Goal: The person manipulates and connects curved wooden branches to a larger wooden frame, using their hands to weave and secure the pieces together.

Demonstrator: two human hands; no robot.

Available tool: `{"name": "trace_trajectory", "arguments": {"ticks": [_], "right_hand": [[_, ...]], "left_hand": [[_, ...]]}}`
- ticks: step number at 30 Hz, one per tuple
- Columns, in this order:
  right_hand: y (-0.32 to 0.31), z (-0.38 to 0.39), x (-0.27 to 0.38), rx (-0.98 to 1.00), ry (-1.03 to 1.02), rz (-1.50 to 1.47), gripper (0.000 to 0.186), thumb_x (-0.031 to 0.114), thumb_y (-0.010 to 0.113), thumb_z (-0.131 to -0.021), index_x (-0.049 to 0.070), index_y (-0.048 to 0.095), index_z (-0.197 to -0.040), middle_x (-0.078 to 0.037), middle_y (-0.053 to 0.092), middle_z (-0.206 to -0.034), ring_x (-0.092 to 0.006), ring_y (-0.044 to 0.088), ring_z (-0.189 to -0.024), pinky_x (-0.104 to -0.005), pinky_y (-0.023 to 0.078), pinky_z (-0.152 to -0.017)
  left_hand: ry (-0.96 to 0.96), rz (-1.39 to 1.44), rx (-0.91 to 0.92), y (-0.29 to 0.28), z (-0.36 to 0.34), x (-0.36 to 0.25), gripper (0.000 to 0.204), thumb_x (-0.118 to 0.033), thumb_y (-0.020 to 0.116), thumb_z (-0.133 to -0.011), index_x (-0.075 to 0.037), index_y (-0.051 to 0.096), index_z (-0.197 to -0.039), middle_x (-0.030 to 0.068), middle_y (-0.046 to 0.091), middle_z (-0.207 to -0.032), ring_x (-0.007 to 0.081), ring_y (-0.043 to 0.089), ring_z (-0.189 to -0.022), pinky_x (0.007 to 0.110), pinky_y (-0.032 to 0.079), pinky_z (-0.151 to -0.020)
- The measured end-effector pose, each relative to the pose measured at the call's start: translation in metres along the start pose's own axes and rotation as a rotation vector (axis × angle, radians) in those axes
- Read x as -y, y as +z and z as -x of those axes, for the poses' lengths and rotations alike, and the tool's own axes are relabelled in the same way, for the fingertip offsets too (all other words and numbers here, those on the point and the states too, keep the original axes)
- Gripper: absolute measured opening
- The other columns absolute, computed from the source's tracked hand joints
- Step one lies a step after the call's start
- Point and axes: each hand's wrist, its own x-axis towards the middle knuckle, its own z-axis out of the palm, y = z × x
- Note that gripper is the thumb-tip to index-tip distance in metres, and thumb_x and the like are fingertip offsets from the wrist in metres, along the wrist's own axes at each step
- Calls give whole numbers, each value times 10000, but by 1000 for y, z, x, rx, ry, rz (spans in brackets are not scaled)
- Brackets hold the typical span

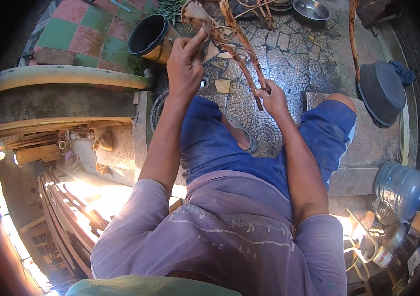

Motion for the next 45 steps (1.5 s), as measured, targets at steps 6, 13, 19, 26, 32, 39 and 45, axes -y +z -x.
{"name": "trace_trajectory", "arguments": {"ticks": [6, 13, 19, 26, 32, 39, 45], "right_hand": [[1, 0, 1, 1, -42, -40, 378, 72, 735, -882, -45, 646, -1231, -124, 725, -977, -190, 683, -908, -332, 524, -860], [-1, 2, 15, -19, -56, -2, 361, 73, 729, -898, -47, 649, -1229, -122, 731, -975, -175, 685, -902, -324, 521, -843], [0, -2, 6, -42, -78, -11, 429, 101, 747, -884, -58, 636, -1267, -135, 737, -991, -193, 696, -908, -333, 532, -854], [-1, -2, 8, -14, -44, -3, 416, 95, 752, -881, -57, 644, -1253, -129, 734, -999, -188, 688, -922, -331, 528, -865], [-4, 1, 13, -53, -69, -16, 418, 97, 761, -876, -51, 652, -1251, -125, 737, -1009, -184, 690, -918, -328, 533, -862], [-2, 1, 3, -60, -108, 8, 396, 105, 768, -874, -35, 670, -1231, -129, 738, -989, -187, 695, -904, -325, 533, -856], [1, -3, 10, -64, -100, 71, 442, 109, 754, -881, -47, 649, -1281, -155, 745, -1009, -190, 696, -887, -329, 535, -842]], "left_hand": [[-160, 239, -204, 12, 27, 23, 391, 14, 646, -933, -106, 697, -1301, 97, 611, -945, 244, 635, -826, 340, 509, -766], [-216, 600, -145, 46, 20, 1, 395, -19, 607, -993, -85, 643, -1380, 93, 650, -983, 180, 628, -829, 302, 511, -779], [-437, 690, -240, 73, 60, 3, 242, -50, 631, -996, 26, 623, -1226, 97, 682, -1025, 137, 642, -897, 283, 523, -801], [-548, 1145, -353, 83, 23, 6, 180, -81, 688, -981, 0, 568, -1087, 70, 675, -993, 84, 617, -807, 238, 509, -698], [-584, 1054, -268, 109, 35, 8, 256, -87, 754, -946, -8, 554, -1084, 47, 662, -993, 98, 618, -914, 241, 499, -818], [-571, 1011, -279, 113, 47, 7, 189, -30, 739, -934, 8, 561, -988, 70, 678, -935, 102, 624, -835, 255, 504, -751], [-784, 1080, -170, 132, 90, 17, 174, -17, 752, -916, 23, 597, -985, 63, 682, -922, 107, 632, -820, 265, 517, -734]]}}
